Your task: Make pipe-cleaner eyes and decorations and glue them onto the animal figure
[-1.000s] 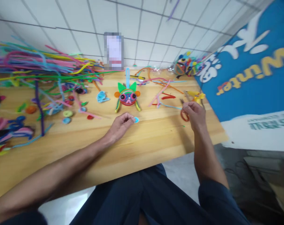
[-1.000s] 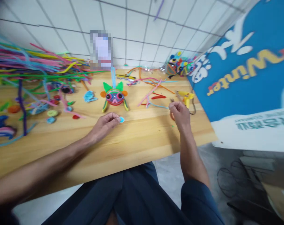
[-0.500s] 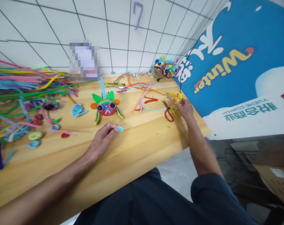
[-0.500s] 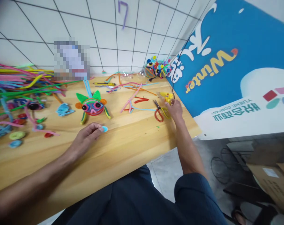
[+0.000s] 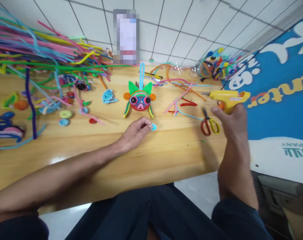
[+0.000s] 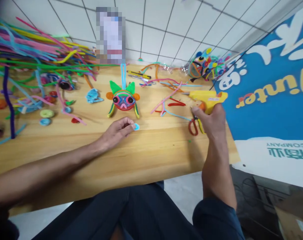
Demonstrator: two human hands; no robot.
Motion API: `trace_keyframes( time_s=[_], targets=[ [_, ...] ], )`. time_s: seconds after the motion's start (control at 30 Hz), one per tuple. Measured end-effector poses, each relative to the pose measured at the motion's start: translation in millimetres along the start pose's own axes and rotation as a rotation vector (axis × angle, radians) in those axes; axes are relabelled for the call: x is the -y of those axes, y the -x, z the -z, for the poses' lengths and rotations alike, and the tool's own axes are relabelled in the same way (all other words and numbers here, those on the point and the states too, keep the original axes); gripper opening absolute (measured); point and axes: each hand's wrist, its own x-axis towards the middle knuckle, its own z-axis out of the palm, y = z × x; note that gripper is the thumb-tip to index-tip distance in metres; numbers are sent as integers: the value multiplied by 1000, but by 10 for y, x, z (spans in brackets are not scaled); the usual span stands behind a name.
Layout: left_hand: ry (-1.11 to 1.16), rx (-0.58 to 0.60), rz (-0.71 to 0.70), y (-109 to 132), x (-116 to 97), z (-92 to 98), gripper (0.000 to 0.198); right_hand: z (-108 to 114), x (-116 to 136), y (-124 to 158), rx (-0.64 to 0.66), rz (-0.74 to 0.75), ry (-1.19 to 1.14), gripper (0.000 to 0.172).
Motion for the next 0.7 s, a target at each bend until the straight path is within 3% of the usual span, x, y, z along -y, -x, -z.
trace_keyframes(
  time_s=[0.1,0.2,0.43,0.7],
  targets=[
    [-33,21,-5,11,-19,17,27,-249,460,327,168,10,6,49],
    [-78,38,-21,11,-26,25,25,-457,663,515,276,97,57,42],
    [-135,91,-83,5,3,33,21,-603,625,531,312,303,175,24],
    [-167,106,-129,3,-5,40,18,-698,536,515,379,299,196,18]
  ],
)
